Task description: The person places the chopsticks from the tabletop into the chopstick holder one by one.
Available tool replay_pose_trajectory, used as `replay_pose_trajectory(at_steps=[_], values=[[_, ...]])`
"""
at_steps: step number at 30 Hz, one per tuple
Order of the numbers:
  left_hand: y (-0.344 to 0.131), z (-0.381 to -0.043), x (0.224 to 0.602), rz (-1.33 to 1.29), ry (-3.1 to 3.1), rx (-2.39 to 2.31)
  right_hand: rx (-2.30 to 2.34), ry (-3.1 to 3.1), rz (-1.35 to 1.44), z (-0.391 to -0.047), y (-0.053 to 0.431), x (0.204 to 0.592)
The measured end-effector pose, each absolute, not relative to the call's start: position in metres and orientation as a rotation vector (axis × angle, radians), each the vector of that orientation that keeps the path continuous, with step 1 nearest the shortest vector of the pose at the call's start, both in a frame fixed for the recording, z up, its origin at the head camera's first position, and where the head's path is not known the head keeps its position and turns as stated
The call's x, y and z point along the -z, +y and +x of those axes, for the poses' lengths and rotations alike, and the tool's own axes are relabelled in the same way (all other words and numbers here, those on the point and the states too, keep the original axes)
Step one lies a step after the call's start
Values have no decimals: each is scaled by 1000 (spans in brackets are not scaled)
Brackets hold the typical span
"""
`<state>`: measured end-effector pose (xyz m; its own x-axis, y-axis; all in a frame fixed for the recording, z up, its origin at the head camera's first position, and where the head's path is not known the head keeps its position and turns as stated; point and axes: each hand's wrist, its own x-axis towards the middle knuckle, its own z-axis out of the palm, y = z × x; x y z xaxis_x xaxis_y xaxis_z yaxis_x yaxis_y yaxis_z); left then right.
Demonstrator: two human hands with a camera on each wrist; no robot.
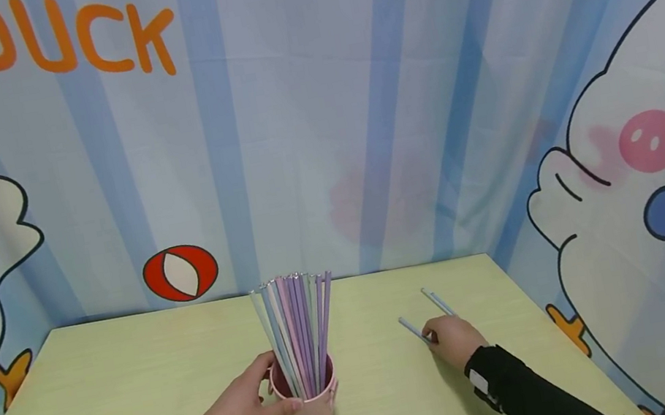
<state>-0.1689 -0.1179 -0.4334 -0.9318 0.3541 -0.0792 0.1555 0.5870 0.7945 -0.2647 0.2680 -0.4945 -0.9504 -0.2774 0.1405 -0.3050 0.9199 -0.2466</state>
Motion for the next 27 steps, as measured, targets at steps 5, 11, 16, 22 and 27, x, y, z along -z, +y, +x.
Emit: replay_pose_trajectory(at_steps=[5, 11, 16, 22, 27], values=[[-118, -169, 434, 429, 2587, -1264, -424, -2997, 509, -261, 254, 490], [-117, -168, 432, 424, 2580, -1273, -496, -2995, 586, -254, 235, 477], [-117, -168, 432, 417, 2578, -1275, -615, -2975, 650, -252, 221, 464], [-117, -169, 433, 403, 2580, -1271, -809, -2936, 671, -248, 206, 445], [-116, -169, 432, 408, 2583, -1272, -981, -2879, 662, -247, 195, 427]])
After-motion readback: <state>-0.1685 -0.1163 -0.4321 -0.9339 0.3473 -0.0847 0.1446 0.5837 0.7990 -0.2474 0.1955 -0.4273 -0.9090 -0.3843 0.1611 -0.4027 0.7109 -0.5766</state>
